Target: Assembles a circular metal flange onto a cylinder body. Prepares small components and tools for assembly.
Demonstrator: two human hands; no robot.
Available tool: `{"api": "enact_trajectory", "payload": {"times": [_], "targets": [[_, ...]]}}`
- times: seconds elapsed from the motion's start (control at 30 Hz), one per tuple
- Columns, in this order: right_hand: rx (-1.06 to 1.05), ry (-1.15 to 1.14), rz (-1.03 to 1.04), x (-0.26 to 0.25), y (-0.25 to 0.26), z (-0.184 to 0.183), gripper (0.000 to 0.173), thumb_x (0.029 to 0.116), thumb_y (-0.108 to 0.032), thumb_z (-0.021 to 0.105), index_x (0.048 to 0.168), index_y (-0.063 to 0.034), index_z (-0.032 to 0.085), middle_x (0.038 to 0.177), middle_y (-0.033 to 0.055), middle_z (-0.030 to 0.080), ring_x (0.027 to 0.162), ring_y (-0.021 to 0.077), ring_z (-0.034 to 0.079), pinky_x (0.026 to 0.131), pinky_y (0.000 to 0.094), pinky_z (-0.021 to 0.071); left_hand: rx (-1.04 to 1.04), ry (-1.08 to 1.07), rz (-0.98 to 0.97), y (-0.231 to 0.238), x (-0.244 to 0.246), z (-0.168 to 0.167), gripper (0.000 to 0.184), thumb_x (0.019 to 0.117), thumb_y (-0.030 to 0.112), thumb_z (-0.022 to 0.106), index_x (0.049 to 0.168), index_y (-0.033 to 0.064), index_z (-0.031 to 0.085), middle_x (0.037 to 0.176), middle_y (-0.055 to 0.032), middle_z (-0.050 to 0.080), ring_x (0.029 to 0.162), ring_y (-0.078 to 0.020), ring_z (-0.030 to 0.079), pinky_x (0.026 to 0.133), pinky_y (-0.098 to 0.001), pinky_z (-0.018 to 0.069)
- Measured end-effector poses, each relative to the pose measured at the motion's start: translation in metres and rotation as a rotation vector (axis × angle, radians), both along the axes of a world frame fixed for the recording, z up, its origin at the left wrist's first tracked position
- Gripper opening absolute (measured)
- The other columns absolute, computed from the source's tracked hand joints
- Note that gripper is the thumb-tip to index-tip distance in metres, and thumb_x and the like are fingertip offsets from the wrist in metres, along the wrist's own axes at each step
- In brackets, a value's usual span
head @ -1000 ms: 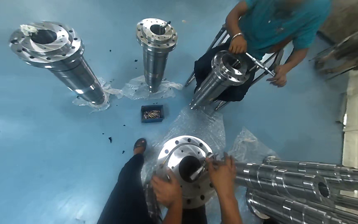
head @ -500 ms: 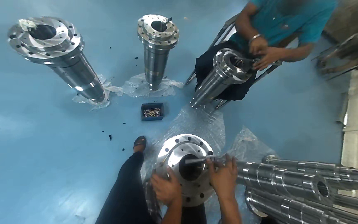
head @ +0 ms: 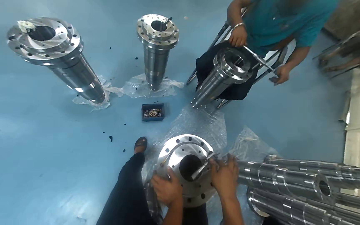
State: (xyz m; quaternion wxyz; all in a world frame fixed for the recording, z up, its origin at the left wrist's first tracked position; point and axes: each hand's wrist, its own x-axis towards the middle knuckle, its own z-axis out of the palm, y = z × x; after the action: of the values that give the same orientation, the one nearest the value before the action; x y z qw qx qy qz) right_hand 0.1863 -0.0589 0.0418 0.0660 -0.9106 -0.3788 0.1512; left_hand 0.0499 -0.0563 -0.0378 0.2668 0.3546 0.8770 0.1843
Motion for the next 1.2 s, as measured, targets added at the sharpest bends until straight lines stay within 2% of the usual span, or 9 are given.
{"api": "enact_trajectory", "payload": {"times": [0.07, 0.13, 0.3, 0.47, 0.63, 0.73, 0.83, 1.07, 1.2], "targets": [[0.064, 0.036, 0.043, 0.001, 0.007, -0.007, 0.042, 0.1021, -0.033, 0.061, 0.128, 0.0000, 0.068, 0.157, 0.0330, 0.036, 0.148, 0.0525, 0.029, 0.120, 0.0664, 0.0233, 0.000, -0.004, -0.006, 0.000, 0.000, 0.001, 0.069, 0.0984, 0.051, 0.058, 0.142, -0.0018, 0.054, 0.128, -0.0283, 0.061, 0.110, -0.0468, 0.065, 0.084, -0.0646, 0.0530], [0.148, 0.075, 0.131, -0.002, 0.013, -0.015, 0.038, 0.1007, -0.032, 0.063, 0.125, -0.0035, 0.071, 0.157, 0.0309, 0.038, 0.148, 0.0519, 0.031, 0.119, 0.0680, 0.0229, 0.006, 0.001, -0.005, 0.000, 0.001, 0.001, 0.068, 0.0981, 0.051, 0.059, 0.141, -0.0022, 0.055, 0.128, -0.0283, 0.061, 0.110, -0.0468, 0.065, 0.084, -0.0644, 0.0531], [0.153, 0.057, 0.146, -0.012, 0.002, -0.007, 0.036, 0.1000, -0.033, 0.063, 0.091, -0.0030, 0.080, 0.155, 0.0239, 0.047, 0.150, 0.0502, 0.029, 0.120, 0.0700, 0.0168, 0.026, 0.026, -0.007, -0.001, 0.000, -0.003, 0.068, 0.0971, 0.051, 0.058, 0.140, -0.0021, 0.056, 0.125, -0.0276, 0.062, 0.107, -0.0456, 0.066, 0.081, -0.0624, 0.0543], [0.041, -0.031, -0.034, -0.007, 0.000, 0.000, 0.038, 0.1027, -0.031, 0.060, 0.103, 0.0024, 0.077, 0.155, 0.0311, 0.042, 0.149, 0.0518, 0.029, 0.121, 0.0668, 0.0193, 0.035, 0.019, -0.011, -0.002, 0.000, -0.001, 0.068, 0.0982, 0.049, 0.059, 0.139, -0.0044, 0.056, 0.126, -0.0292, 0.062, 0.108, -0.0472, 0.066, 0.084, -0.0629, 0.0539], [0.184, 0.011, 0.135, -0.002, 0.002, -0.016, 0.035, 0.0985, -0.027, 0.066, 0.126, -0.0061, 0.072, 0.157, 0.0303, 0.039, 0.149, 0.0540, 0.028, 0.118, 0.0720, 0.0192, 0.026, 0.018, -0.015, -0.001, 0.000, -0.002, 0.067, 0.0977, 0.049, 0.059, 0.139, -0.0036, 0.056, 0.125, -0.0285, 0.062, 0.109, -0.0466, 0.066, 0.083, -0.0627, 0.0541], [0.251, 0.028, 0.246, 0.003, -0.004, -0.016, 0.022, 0.0967, -0.026, 0.066, 0.106, -0.0141, 0.081, 0.157, 0.0246, 0.044, 0.149, 0.0550, 0.026, 0.116, 0.0766, 0.0152, 0.010, 0.017, -0.012, -0.001, -0.001, -0.001, 0.067, 0.0979, 0.050, 0.059, 0.140, -0.0020, 0.056, 0.126, -0.0278, 0.062, 0.108, -0.0464, 0.066, 0.082, -0.0634, 0.0542], [0.160, 0.009, 0.193, 0.005, -0.005, -0.004, 0.029, 0.0966, -0.032, 0.067, 0.089, -0.0078, 0.082, 0.156, 0.0206, 0.048, 0.150, 0.0515, 0.026, 0.119, 0.0735, 0.0126, 0.011, 0.012, -0.011, 0.000, -0.001, -0.001, 0.068, 0.0978, 0.051, 0.058, 0.140, -0.0025, 0.056, 0.126, -0.0279, 0.062, 0.108, -0.0459, 0.066, 0.083, -0.0627, 0.0541], [0.114, 0.074, 0.089, 0.006, 0.006, -0.008, 0.043, 0.0971, -0.035, 0.068, 0.127, -0.0045, 0.070, 0.158, 0.0291, 0.039, 0.149, 0.0511, 0.029, 0.119, 0.0696, 0.0211, 0.017, 0.006, 0.001, 0.000, 0.000, -0.001, 0.069, 0.0983, 0.051, 0.056, 0.141, -0.0027, 0.055, 0.127, -0.0280, 0.062, 0.110, -0.0460, 0.066, 0.083, -0.0628, 0.0539], [0.165, 0.113, 0.232, 0.003, 0.009, -0.009, 0.029, 0.0939, -0.039, 0.070, 0.102, -0.0127, 0.081, 0.160, 0.0219, 0.041, 0.152, 0.0498, 0.024, 0.119, 0.0727, 0.0145, 0.014, 0.008, -0.003, 0.001, 0.000, -0.002, 0.069, 0.0982, 0.051, 0.057, 0.141, -0.0026, 0.055, 0.126, -0.0278, 0.062, 0.109, -0.0462, 0.066, 0.083, -0.0628, 0.0538]]}}
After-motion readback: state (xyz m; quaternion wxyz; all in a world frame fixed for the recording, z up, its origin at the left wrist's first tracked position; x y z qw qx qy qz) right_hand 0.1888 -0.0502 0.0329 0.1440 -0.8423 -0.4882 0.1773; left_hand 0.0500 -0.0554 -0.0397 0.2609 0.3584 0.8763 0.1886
